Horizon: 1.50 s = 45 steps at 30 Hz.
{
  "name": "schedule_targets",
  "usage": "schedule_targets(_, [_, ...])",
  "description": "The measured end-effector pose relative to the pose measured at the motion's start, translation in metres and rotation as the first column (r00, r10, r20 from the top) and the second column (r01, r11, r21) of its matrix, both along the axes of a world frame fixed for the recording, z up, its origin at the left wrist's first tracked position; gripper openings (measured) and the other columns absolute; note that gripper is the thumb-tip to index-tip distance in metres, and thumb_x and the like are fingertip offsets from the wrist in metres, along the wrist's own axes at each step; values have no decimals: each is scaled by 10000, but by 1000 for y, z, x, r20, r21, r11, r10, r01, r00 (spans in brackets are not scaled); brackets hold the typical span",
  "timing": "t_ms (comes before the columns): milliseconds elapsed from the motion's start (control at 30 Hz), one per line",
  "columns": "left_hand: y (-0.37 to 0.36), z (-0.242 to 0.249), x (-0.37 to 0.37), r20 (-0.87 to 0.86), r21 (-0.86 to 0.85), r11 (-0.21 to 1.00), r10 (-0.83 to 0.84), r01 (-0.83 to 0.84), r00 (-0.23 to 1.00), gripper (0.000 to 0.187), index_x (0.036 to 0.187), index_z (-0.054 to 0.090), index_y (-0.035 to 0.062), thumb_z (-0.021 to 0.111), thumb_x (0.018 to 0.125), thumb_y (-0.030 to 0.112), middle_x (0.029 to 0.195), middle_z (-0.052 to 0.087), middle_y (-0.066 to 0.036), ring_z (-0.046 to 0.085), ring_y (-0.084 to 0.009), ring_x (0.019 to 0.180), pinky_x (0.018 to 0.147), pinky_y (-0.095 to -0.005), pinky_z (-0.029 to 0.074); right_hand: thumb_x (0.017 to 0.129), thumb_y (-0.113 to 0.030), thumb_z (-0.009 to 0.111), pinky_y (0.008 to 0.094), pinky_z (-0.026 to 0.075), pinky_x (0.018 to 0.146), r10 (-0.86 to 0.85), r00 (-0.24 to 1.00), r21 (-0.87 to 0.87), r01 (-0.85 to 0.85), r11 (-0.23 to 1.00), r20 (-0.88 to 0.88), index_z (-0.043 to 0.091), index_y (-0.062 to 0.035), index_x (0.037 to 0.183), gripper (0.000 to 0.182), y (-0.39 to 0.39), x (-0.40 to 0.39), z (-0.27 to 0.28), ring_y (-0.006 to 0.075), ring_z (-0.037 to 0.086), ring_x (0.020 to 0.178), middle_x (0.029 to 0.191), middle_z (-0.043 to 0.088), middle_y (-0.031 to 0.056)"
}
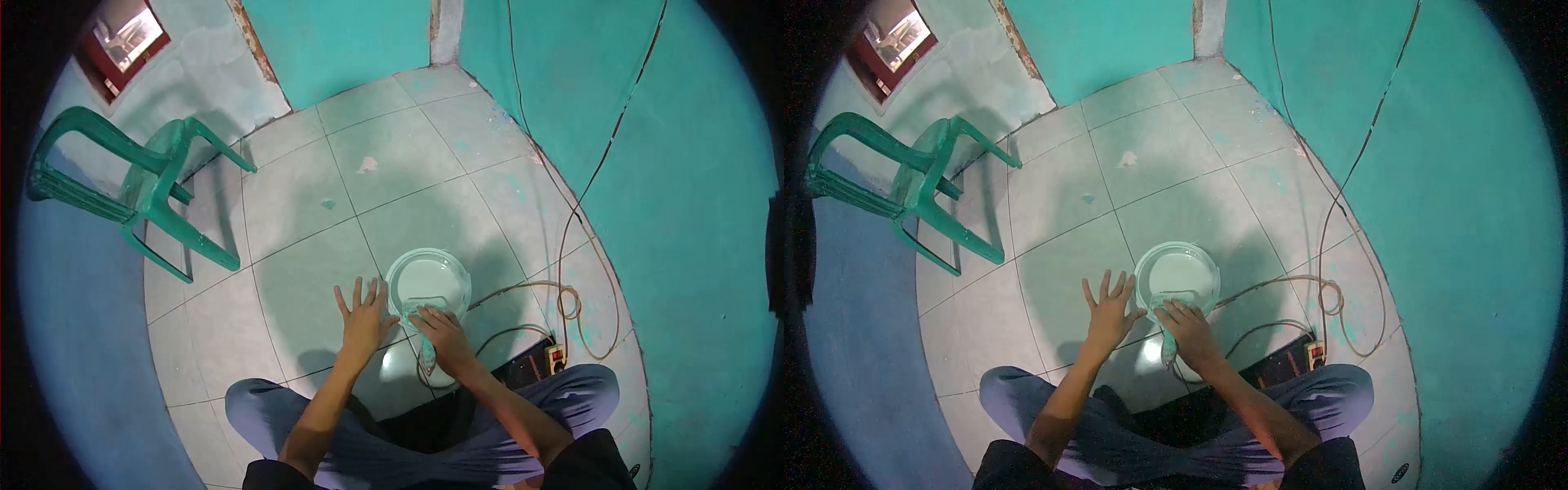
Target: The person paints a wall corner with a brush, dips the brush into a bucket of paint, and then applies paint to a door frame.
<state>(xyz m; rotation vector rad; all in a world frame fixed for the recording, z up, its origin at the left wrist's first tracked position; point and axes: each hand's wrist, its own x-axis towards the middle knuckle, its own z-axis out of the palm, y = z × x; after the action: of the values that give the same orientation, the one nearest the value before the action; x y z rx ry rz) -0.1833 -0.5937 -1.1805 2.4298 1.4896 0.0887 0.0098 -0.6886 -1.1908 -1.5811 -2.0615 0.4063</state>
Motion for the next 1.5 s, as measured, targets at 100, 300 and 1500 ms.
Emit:
schedule_targets(100, [0, -10, -2, 40, -13, 998, -56, 57, 998, 842, 1571, 368, 76, 751, 881, 369, 1607, 421, -115, 225, -348, 1550, 1206, -679, -83, 934, -147, 565, 476, 392, 1097, -1, 999, 2, 1, 1000, 32, 615, -72, 1356, 431, 0, -2, 7, 315, 502, 1359, 1421, 572, 152])
schedule_targets(300, [0, -6, -1, 65, -29, 996, -83, 85, 994, 853, 1572, 334, 27, 754, 880, 295, 1611, 411, -118, 245, -343, 1545, 1204, -682, -72, 924, -141, 575, 479, 388, 1102, -24, 1000, 18, 23, 1000, 20, 618, -80, 1356, 438, 0, -3, 8, 302, 510, 1356, 1416, 577, 135])
schedule_targets(1500, [8, 2, -5, -22, -56, 998, -15, 14, 1000, 765, 1562, 426, 230, 745, 889, 405, 1652, 324, -151, 204, -354, 1556, 1190, -705, -86, 897, -110, 616, 468, 443, 1046, -42, 999, 81, 42, 996, 1, 651, -64, 1303, 410, 1, -5, 1, 304, 584, 1237, 1342, 632, 110])
